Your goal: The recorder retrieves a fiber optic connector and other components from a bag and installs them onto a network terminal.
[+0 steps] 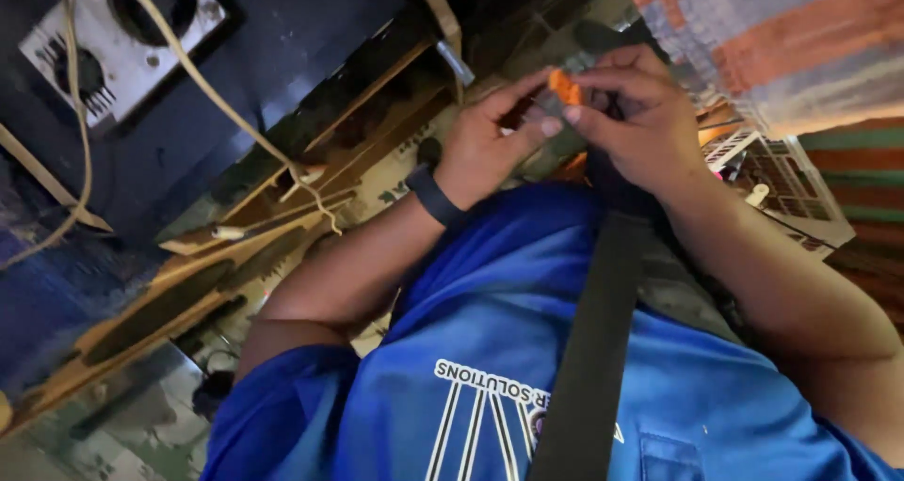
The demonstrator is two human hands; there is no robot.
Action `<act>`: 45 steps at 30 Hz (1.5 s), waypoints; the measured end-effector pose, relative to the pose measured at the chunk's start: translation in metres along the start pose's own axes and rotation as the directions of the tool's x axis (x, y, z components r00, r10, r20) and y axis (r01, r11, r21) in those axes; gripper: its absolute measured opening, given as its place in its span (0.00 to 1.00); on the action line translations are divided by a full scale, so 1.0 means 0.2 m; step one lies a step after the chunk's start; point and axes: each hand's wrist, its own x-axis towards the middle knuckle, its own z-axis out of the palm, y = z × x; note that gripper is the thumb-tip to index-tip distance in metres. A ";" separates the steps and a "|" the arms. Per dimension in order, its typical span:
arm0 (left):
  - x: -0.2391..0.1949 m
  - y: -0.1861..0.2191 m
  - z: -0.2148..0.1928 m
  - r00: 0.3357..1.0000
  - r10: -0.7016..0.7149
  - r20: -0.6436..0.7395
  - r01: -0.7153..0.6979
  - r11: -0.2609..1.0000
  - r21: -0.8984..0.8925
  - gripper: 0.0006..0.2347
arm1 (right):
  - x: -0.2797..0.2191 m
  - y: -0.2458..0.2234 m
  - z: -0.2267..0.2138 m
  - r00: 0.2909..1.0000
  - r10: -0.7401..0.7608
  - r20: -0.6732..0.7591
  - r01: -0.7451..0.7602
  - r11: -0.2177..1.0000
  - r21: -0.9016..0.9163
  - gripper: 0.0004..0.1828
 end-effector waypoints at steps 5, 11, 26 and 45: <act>0.06 -0.10 0.17 0.995 0.084 -0.052 -0.098 0.919 -0.382 0.17 | -0.02 -0.11 -0.02 0.997 0.000 -0.074 -0.012 0.988 -0.155 0.17; 0.05 -0.03 0.17 0.966 -0.222 0.133 0.252 0.689 -0.679 0.13 | -0.09 -0.13 -0.05 0.986 -0.069 -0.149 0.033 0.972 -0.231 0.15; 0.05 0.20 0.20 0.947 0.302 0.112 -0.318 0.931 0.177 0.12 | -0.08 0.00 -0.04 0.993 0.115 -0.036 -0.049 0.660 0.750 0.16; 0.09 0.04 0.16 0.991 0.080 -0.105 -0.112 0.928 -0.355 0.14 | -0.16 0.02 -0.04 0.987 0.058 -0.149 0.009 0.912 0.410 0.11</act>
